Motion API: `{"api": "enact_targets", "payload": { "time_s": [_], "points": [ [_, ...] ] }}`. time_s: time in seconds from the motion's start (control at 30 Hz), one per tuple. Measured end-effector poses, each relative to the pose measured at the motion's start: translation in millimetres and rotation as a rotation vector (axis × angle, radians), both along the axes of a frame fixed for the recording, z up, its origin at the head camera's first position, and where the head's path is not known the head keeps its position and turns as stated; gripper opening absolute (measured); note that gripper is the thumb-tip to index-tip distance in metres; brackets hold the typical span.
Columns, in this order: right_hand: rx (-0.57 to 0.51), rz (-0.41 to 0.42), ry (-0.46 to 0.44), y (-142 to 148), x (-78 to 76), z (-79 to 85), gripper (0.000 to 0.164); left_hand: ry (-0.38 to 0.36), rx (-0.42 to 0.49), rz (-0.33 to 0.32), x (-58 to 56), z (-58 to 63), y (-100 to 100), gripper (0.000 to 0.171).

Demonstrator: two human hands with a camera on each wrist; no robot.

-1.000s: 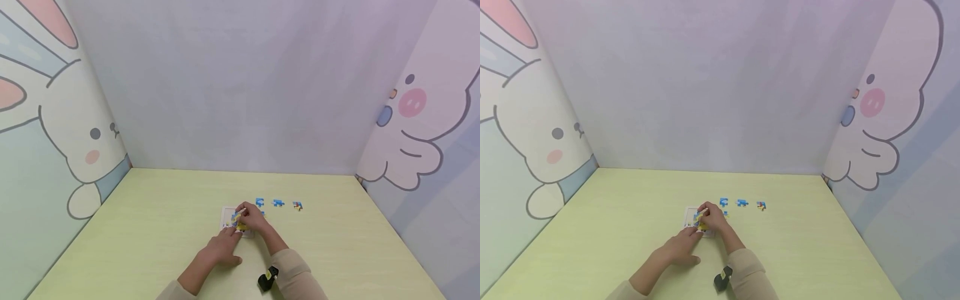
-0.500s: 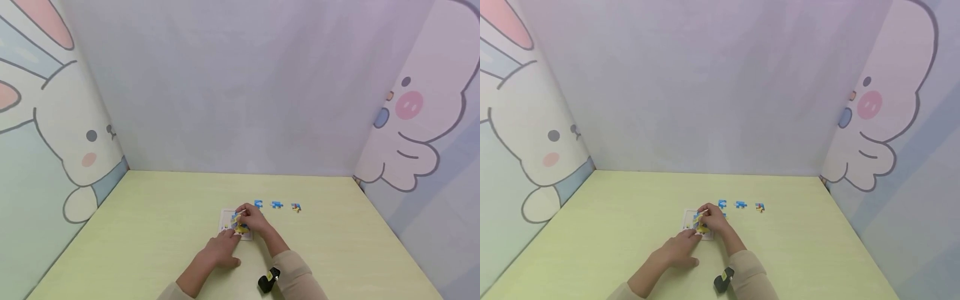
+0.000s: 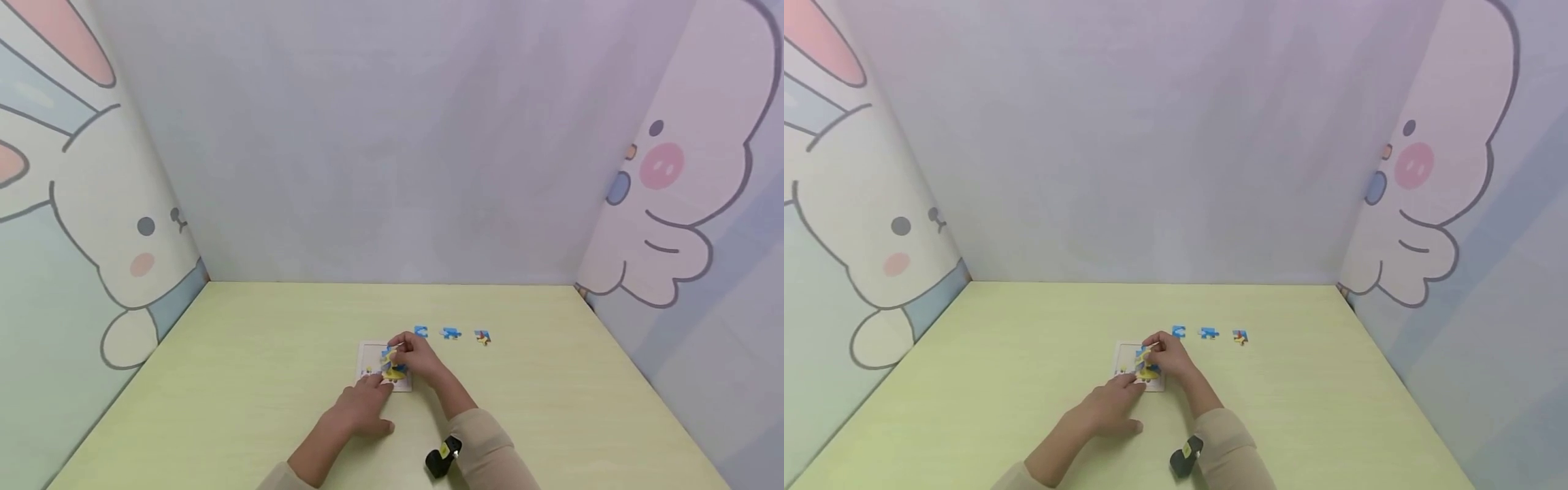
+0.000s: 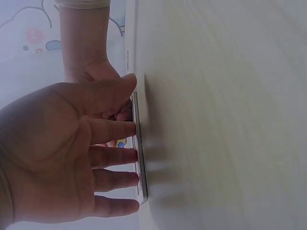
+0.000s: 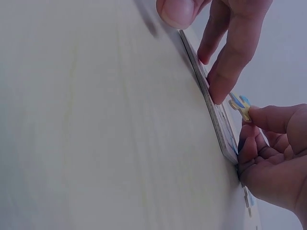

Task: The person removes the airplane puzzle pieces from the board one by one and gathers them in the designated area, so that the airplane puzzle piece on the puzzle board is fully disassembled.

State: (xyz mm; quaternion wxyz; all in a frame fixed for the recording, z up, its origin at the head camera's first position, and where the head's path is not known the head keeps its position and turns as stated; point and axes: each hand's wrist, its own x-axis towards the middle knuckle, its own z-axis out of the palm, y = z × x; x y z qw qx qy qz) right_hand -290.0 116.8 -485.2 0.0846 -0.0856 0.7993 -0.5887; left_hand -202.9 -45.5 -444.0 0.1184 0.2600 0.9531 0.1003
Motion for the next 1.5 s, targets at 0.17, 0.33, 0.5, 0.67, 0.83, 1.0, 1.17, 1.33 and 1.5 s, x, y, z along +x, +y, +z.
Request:
{"api": "enact_targets", "payload": {
  "time_s": [0.17,0.33,0.5,0.67,0.83,1.0,1.17,1.33,1.5],
  "points": [
    [-0.001,0.005,0.004,2,-0.7,0.5,0.022,0.003,0.003,0.006,1.0,1.5,1,0.065],
    [0.009,-0.024,0.029,5,-1.9,3.3,0.02,0.057,0.01,-0.014,-0.4,4.6,3,0.062],
    [0.015,-0.015,0.042,10,0.6,8.1,0.019,0.07,0.013,-0.021,0.6,6.3,6,0.063],
    [-0.013,-0.013,0.073,19,4.8,14.0,0.019,0.067,0.019,-0.031,1.0,8.0,9,0.063],
    [-0.075,-0.029,0.075,34,8.1,18.1,0.021,0.05,0.03,-0.042,-0.8,6.7,17,0.062],
    [-0.11,-0.069,0.044,49,7.7,21.2,0.021,0.043,0.018,-0.042,-3.2,7.8,25,0.061],
    [-0.154,-0.115,0.03,59,7.9,27.7,0.025,0.053,0.017,-0.021,-6.3,8.2,26,0.06],
    [-0.153,-0.183,0.01,73,9.0,26.2,0.025,0.033,0.032,-0.008,-7.1,3.0,28,0.06],
    [-0.144,-0.22,0.005,88,5.1,20.4,0.025,0.015,0.026,-0.002,-6.7,-0.8,28,0.061]
  ]
}}
